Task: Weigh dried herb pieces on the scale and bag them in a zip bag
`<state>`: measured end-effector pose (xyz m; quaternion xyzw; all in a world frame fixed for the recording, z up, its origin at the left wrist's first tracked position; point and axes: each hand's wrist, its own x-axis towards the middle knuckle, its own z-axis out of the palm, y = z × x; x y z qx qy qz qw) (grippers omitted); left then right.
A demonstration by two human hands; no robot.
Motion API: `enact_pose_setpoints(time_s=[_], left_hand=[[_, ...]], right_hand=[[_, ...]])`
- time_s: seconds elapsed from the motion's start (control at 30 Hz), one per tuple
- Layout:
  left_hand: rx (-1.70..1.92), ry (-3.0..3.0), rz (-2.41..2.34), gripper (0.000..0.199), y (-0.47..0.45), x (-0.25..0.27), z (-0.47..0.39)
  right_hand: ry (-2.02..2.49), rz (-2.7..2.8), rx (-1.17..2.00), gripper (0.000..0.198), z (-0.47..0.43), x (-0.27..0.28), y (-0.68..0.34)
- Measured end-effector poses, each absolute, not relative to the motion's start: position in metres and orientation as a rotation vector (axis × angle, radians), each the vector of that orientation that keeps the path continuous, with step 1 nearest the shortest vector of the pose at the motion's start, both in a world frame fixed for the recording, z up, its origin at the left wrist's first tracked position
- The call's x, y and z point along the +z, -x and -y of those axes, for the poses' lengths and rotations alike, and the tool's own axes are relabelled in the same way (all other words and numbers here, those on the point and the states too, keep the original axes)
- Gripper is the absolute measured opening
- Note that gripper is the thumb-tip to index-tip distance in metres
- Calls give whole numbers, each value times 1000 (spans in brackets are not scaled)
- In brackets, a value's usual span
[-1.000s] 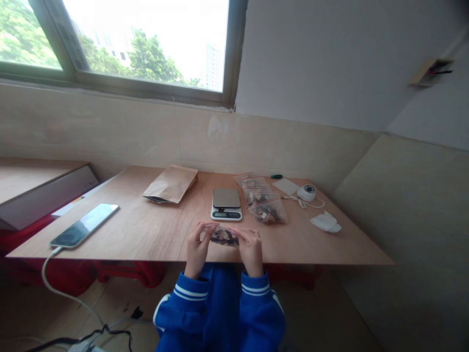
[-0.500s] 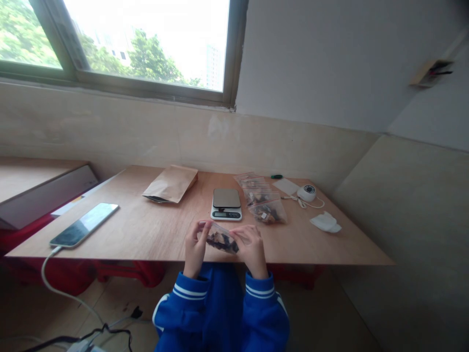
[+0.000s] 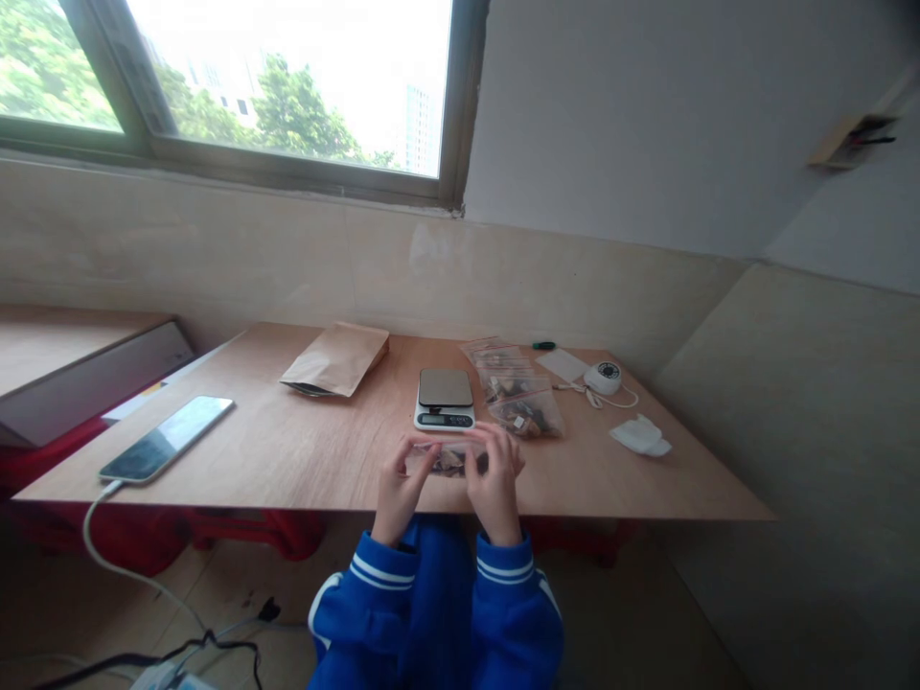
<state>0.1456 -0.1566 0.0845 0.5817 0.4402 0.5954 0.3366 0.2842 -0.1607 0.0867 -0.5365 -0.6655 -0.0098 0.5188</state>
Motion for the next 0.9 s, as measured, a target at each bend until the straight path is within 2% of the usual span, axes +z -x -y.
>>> enact_pose_setpoints(time_s=[0.07, 0.2, 0.5, 0.73, 0.9], left_hand=[[1562, -1553, -1122, 21, -147, 85, 157], [1542, -1554, -1074, 20, -149, 86, 160], [1553, -1609, -1019, 19, -150, 89, 161], [1716, -1479, -1242, 20, -145, 82, 159], [1784, -1427, -1328, 22, -131, 80, 155]], right_hand=[[1267, 1639, 0, 20, 163, 92, -280], [1232, 1672, 98, 9, 166, 96, -272], [1198, 1557, -19, 27, 162, 89, -270], [1180, 1666, 19, 14, 158, 84, -278], [1201, 1659, 1, 22, 156, 76, -288]])
